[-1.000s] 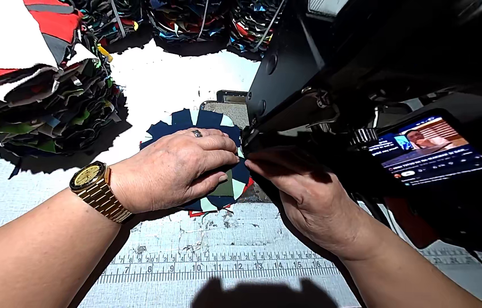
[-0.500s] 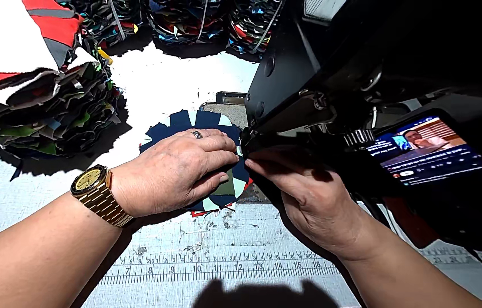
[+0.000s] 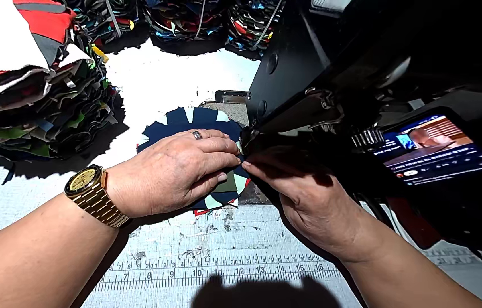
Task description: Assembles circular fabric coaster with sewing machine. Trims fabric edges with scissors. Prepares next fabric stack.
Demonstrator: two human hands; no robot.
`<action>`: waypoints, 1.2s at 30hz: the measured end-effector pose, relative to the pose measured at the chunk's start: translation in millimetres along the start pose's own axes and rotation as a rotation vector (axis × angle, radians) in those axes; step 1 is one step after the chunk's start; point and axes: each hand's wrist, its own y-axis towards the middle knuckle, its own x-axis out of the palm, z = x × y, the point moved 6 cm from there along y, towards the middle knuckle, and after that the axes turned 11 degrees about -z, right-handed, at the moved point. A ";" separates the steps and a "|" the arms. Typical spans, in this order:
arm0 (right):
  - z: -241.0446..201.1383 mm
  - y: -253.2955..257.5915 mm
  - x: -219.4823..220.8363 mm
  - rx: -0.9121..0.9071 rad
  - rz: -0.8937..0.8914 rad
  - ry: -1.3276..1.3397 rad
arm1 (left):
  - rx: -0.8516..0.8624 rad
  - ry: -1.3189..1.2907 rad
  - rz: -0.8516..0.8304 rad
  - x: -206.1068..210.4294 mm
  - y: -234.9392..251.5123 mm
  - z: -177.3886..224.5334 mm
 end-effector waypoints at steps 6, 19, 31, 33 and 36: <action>0.0 0.1 -0.3 0.019 0.006 -0.019 | -0.019 0.019 0.003 0.5 0.9 1.0; -2.7 -0.1 -0.2 -0.026 0.003 0.003 | 0.022 0.024 0.012 -9.3 -3.0 4.0; -8.2 -3.0 -6.4 -0.092 0.075 0.044 | -0.003 -0.009 -0.008 -3.0 -2.2 -0.5; -10.7 -2.9 -1.4 -0.121 0.032 0.040 | -0.001 -0.010 -0.004 -2.7 -2.2 -1.0; -11.0 -3.2 3.6 -0.118 -0.010 0.019 | -0.013 -0.008 -0.003 -1.7 -2.1 -1.0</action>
